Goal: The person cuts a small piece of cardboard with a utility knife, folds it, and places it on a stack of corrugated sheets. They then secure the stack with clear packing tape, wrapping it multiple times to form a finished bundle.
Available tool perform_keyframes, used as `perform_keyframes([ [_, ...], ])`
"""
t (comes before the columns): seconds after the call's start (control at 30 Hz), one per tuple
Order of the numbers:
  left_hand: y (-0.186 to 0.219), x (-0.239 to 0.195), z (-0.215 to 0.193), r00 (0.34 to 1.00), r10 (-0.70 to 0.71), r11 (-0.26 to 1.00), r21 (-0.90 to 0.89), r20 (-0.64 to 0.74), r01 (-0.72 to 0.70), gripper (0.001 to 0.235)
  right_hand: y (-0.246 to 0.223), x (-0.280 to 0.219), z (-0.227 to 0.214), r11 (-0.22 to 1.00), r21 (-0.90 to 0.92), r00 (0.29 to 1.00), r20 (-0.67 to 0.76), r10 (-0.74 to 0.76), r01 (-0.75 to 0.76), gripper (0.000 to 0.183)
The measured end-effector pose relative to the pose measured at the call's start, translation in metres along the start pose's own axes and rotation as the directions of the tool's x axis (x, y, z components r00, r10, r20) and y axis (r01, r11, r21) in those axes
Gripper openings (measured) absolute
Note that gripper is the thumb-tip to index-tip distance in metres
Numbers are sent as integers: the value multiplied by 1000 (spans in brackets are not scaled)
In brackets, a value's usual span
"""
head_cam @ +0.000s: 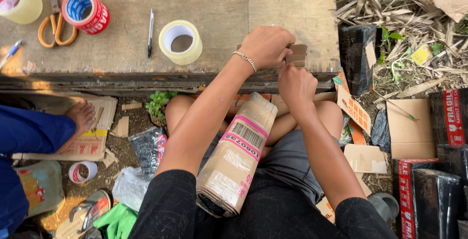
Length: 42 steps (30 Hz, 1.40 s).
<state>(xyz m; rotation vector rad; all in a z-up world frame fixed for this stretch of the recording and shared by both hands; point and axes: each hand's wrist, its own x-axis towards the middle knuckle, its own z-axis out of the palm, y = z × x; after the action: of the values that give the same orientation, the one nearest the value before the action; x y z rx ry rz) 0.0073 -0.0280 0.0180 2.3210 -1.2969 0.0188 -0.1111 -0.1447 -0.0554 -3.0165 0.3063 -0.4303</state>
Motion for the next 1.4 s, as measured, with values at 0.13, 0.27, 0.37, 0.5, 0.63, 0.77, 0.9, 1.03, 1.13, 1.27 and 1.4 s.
perform_keyframes([
  [0.13,-5,4,7,1000,2,999,39,21,-2,16,2,-1,22,1000,19,993,-122,-4,7,39],
  [0.27,-5,3,14,1000,18,993,116,9,-19,22,8,-4,28,1000,27,998,-68,-12,14,35],
  [0.37,-3,2,16,1000,18,988,155,-9,-16,23,9,-2,29,998,55,998,-64,-11,14,34],
  [0.5,5,-8,28,999,41,988,153,-33,-36,23,9,-22,30,998,66,1000,-3,21,-21,34],
  [0.63,6,-11,22,998,41,989,141,-51,-33,23,3,-15,26,995,97,999,-10,37,-35,33],
  [0.77,5,-2,16,985,130,972,208,-113,-105,24,6,-5,18,990,132,996,-67,66,-57,34],
  [0.9,4,0,8,997,60,978,203,-39,-51,23,2,-3,12,985,164,998,-16,64,-61,36],
  [1.03,8,-8,7,1000,6,994,105,-27,-3,19,0,-6,15,987,148,998,-2,61,-60,32],
  [1.13,13,-19,16,999,-31,996,79,-17,32,16,1,-26,24,985,163,998,-28,58,-52,30],
  [1.27,15,-14,7,999,-49,996,75,11,48,18,3,-19,25,982,178,998,-11,63,-60,31],
  [1.4,17,-14,4,1000,-23,997,75,-7,23,20,-1,-17,25,977,201,997,-15,77,-73,30],
])
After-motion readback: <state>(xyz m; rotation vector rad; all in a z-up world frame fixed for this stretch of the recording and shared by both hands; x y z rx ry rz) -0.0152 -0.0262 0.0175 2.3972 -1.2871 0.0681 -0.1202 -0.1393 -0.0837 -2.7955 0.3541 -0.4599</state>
